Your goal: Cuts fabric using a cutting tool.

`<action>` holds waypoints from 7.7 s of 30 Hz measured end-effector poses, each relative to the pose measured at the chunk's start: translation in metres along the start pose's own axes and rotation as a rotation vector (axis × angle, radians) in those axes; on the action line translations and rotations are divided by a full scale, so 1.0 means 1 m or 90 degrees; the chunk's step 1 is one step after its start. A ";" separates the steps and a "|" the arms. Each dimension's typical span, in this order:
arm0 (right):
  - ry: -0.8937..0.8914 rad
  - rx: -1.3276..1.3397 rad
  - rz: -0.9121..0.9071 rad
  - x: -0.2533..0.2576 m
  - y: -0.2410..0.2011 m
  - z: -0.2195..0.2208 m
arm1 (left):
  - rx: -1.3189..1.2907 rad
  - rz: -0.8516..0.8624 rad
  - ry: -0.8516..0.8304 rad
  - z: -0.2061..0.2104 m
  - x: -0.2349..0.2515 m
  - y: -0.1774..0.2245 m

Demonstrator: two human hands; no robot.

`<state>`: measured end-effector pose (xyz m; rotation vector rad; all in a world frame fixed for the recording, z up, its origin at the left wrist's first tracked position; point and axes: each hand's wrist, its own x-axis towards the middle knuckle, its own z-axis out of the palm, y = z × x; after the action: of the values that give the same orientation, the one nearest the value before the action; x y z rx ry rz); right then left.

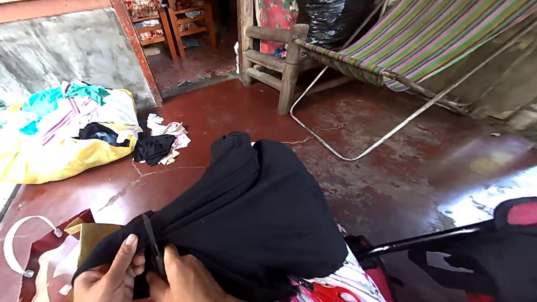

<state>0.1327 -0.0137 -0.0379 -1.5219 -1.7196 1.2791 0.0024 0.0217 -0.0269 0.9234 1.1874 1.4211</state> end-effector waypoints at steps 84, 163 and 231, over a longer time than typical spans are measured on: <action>0.012 -0.092 0.034 -0.067 0.002 -0.052 | 0.069 0.270 -0.113 0.006 0.007 -0.009; 0.552 -0.127 -0.015 0.022 0.033 -0.228 | 0.673 0.583 -0.260 0.063 0.039 -0.022; 0.244 -0.003 0.044 -0.182 0.066 -0.223 | -0.092 0.100 -0.178 0.065 -0.001 -0.020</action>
<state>0.3973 -0.1211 0.0375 -1.7116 -1.4337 0.9377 0.0692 0.0325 -0.0323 1.0921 0.8087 1.4264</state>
